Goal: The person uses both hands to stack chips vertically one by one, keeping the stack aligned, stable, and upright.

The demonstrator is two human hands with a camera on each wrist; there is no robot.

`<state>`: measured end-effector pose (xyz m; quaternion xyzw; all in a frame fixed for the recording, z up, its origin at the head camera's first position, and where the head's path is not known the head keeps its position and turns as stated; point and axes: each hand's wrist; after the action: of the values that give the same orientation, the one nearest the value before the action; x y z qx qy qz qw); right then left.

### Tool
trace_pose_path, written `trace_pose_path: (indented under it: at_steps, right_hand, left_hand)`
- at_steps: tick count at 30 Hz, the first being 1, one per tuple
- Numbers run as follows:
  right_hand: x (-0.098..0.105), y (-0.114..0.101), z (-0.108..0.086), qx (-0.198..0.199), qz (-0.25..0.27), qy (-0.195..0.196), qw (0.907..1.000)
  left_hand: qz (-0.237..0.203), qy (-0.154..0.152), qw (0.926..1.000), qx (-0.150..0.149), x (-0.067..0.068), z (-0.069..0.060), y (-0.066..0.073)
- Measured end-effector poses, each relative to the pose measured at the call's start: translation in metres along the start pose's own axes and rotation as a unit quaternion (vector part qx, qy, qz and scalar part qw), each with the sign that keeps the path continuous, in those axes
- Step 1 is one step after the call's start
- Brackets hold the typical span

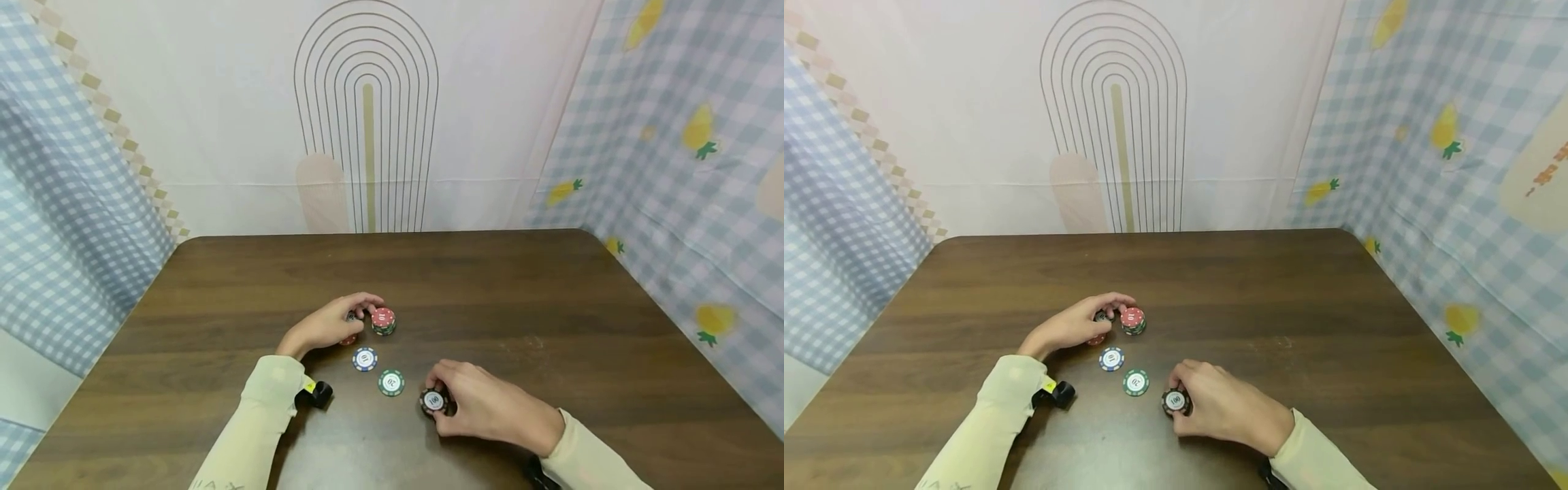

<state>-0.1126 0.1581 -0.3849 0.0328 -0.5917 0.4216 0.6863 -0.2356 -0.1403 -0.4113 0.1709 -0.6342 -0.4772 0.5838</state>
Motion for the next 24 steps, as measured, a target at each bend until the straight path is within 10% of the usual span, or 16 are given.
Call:
trace_pose_path:
  at_steps: [24]
  right_hand:
    - [-0.005, 0.011, 0.022, 0.006, 0.070, 0.020, 0.9973]
  left_hand:
    - [-0.046, -0.009, 0.9982, 0.038, -0.001, 0.000, 0.003]
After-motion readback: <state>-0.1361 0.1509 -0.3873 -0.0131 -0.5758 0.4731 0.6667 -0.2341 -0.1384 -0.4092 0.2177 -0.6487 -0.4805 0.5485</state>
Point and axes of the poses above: each hand's wrist, its own z-axis towards the middle knuckle, its own x-axis out of the back of the hand, y = z × x, and after that the axes turned 15 degrees about y, right-handed
